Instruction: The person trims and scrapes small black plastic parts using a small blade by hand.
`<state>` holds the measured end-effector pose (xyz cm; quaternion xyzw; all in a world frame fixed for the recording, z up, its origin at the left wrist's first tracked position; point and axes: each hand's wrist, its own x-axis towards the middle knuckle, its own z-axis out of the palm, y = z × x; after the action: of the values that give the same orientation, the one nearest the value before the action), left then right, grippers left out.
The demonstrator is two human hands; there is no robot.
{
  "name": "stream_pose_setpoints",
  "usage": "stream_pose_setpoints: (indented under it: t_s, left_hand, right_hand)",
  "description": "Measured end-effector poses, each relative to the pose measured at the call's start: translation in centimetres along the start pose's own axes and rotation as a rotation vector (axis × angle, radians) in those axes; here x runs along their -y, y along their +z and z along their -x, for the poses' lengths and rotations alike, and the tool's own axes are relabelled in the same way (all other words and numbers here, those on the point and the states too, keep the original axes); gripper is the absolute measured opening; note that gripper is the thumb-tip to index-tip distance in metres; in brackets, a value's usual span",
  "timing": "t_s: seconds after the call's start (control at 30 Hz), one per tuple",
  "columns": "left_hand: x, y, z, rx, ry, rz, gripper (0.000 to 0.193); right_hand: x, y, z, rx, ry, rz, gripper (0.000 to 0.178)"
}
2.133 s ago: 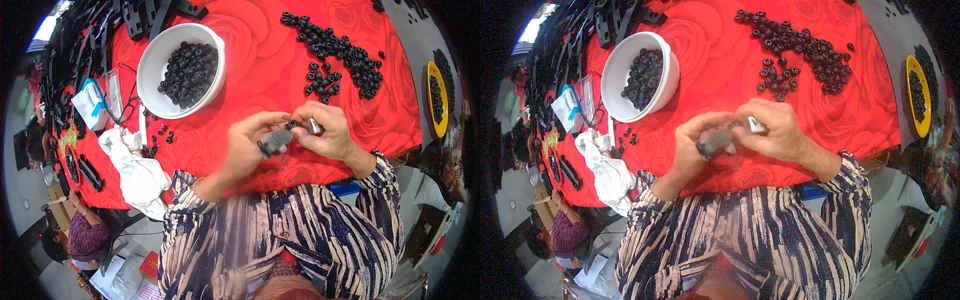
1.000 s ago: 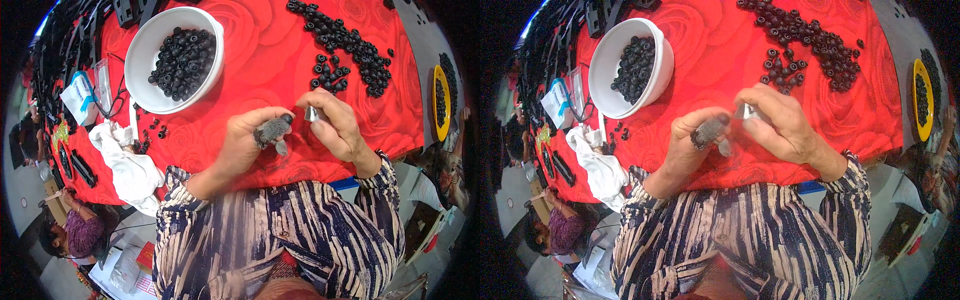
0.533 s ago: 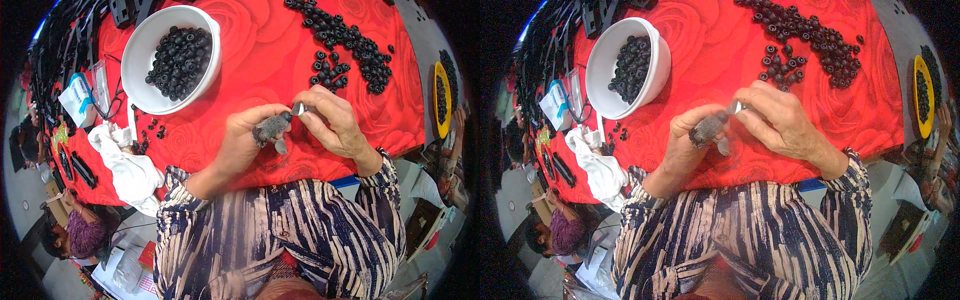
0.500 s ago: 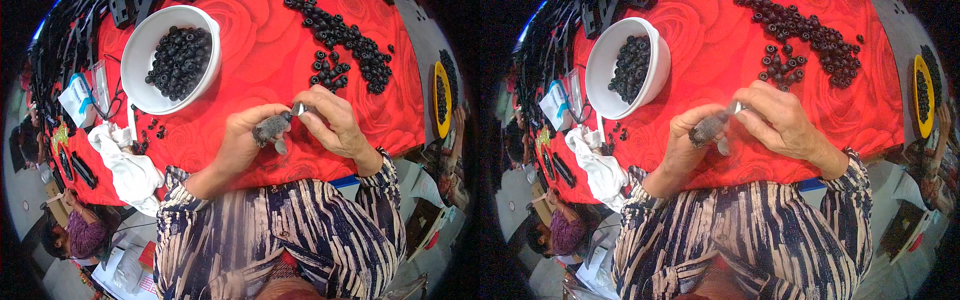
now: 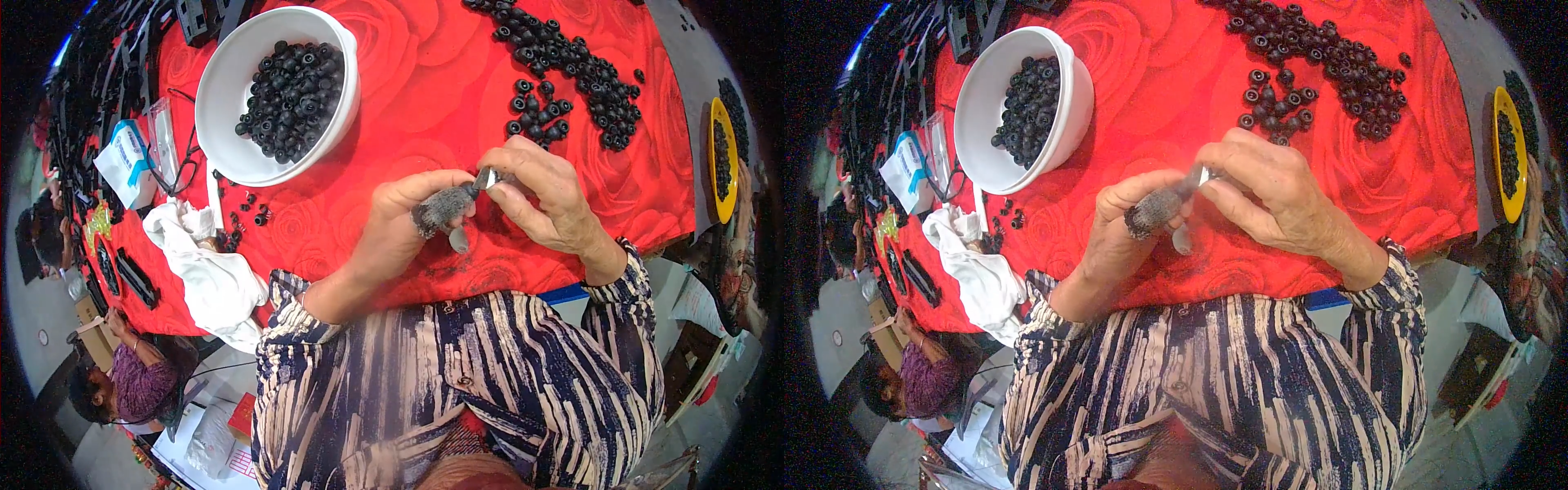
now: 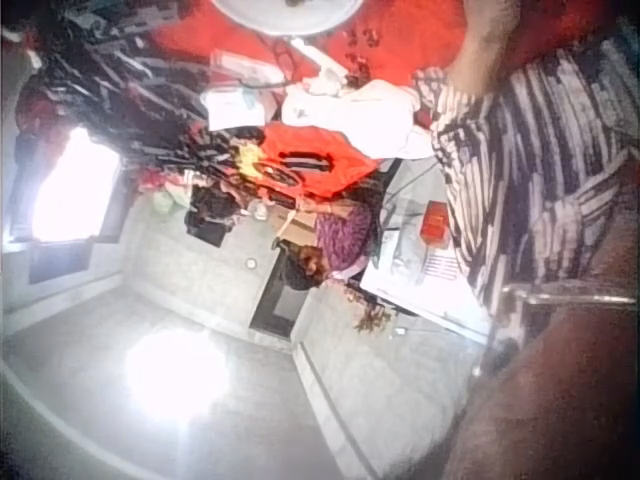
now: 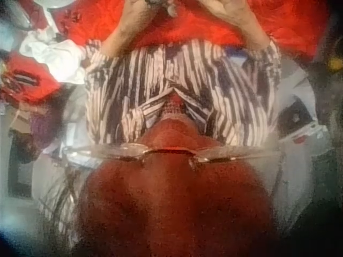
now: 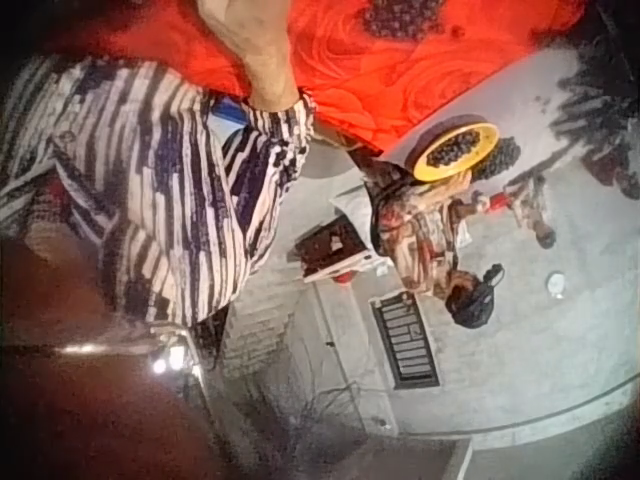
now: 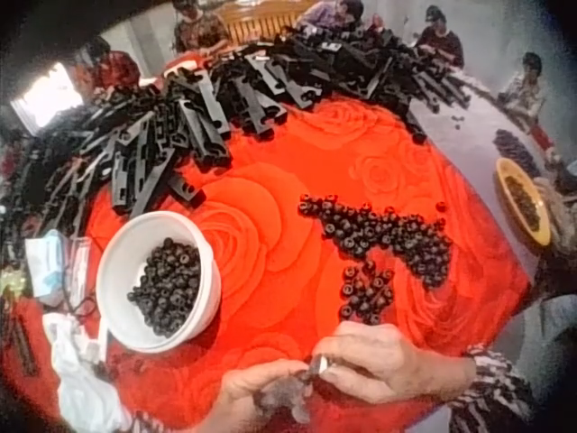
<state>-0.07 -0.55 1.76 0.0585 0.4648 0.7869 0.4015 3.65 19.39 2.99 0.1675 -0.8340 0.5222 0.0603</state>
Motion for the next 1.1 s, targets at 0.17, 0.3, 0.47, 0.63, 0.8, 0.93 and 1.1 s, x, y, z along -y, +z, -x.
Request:
stream_pose_setpoints:
  t_s: [0.17, 0.3, 0.47, 0.63, 0.8, 0.93, 1.1]
  left_hand:
    - [0.0, -0.2, 0.0, 0.012, -0.021, -0.021, 0.025]
    - [-0.1, -0.4, 0.0, 0.019, -0.063, -0.009, 0.025]
    - [-0.2, -0.4, -0.1, 0.023, -0.062, -0.023, 0.025]
    - [0.4, -0.8, -0.1, 0.030, -0.096, -0.032, 0.024]
    - [0.3, -1.0, -0.1, 0.032, -0.148, 0.019, 0.023]
    - [0.3, -0.9, -0.2, 0.052, -0.157, 0.023, 0.022]
    - [-0.8, -0.4, -0.8, 0.028, -0.151, 0.206, 0.021]
  right_hand:
    - [0.0, -0.1, -0.1, 0.010, -0.004, -0.001, 0.019]
    - [0.0, -0.3, -0.2, 0.035, -0.015, 0.011, 0.019]
    - [-0.2, -0.2, -0.2, 0.036, -0.029, 0.022, 0.019]
    - [-0.5, -0.1, -0.1, 0.028, -0.061, -0.009, 0.017]
    - [-0.8, -0.1, -0.1, 0.067, -0.083, -0.016, 0.017]
    - [-0.8, -0.4, -0.1, 0.110, -0.076, 0.003, 0.016]
    - [-0.1, -0.1, 0.1, 0.216, -0.125, -0.033, 0.017]
